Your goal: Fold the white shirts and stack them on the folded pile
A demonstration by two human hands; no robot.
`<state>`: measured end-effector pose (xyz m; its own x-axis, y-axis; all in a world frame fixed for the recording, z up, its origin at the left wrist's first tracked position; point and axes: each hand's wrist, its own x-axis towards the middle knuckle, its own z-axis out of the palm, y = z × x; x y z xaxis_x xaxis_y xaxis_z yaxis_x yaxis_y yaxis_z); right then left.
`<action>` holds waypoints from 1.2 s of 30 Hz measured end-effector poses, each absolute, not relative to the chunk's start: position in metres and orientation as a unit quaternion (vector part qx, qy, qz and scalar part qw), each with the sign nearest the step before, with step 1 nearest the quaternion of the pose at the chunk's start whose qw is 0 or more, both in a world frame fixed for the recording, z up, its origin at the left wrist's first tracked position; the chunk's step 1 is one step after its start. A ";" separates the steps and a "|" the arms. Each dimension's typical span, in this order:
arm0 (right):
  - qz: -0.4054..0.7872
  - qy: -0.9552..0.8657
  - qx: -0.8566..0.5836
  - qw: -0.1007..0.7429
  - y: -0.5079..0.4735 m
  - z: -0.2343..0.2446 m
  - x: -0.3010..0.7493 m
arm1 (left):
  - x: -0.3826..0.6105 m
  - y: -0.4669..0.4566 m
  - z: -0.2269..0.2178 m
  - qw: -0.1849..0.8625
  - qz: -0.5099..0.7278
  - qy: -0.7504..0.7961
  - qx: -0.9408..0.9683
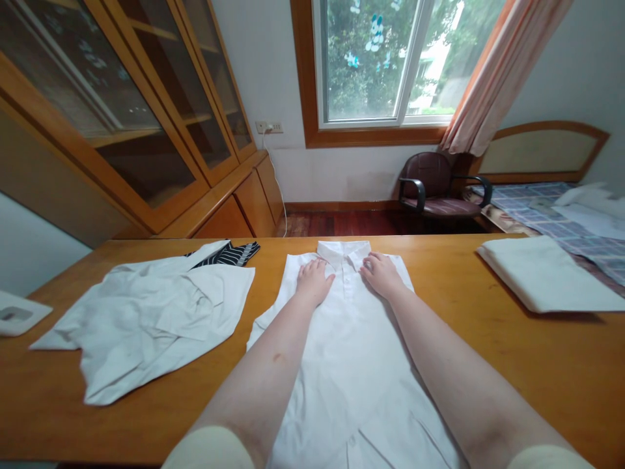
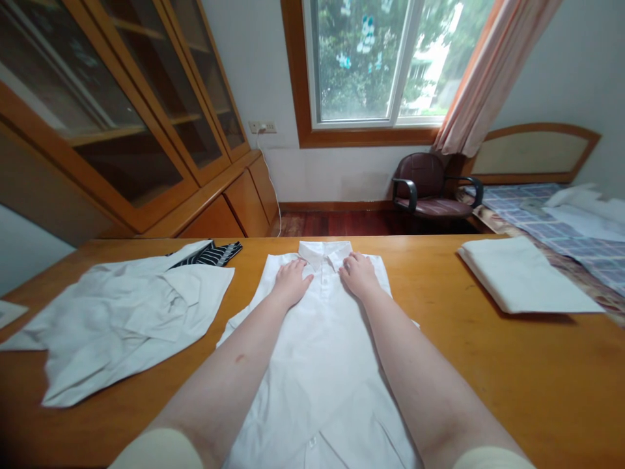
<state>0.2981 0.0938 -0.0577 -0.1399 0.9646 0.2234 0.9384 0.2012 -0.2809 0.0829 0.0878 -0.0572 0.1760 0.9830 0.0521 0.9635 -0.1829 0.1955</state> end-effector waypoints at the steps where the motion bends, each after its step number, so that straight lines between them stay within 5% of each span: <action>1: 0.038 -0.751 -0.632 0.187 0.094 -0.057 0.298 | 0.083 0.088 -0.057 0.057 0.090 0.640 0.761; 6: 0.050 -0.784 -0.587 0.194 0.095 -0.058 0.293 | 0.084 0.091 -0.060 0.062 0.079 0.642 0.760; 14: 0.072 -0.807 -0.579 0.093 0.093 -0.061 0.290 | 0.084 0.094 -0.059 0.055 0.136 0.666 0.732; 36: 0.082 -0.793 -0.569 0.202 0.092 -0.055 0.289 | 0.081 0.099 -0.057 0.062 0.160 0.727 0.664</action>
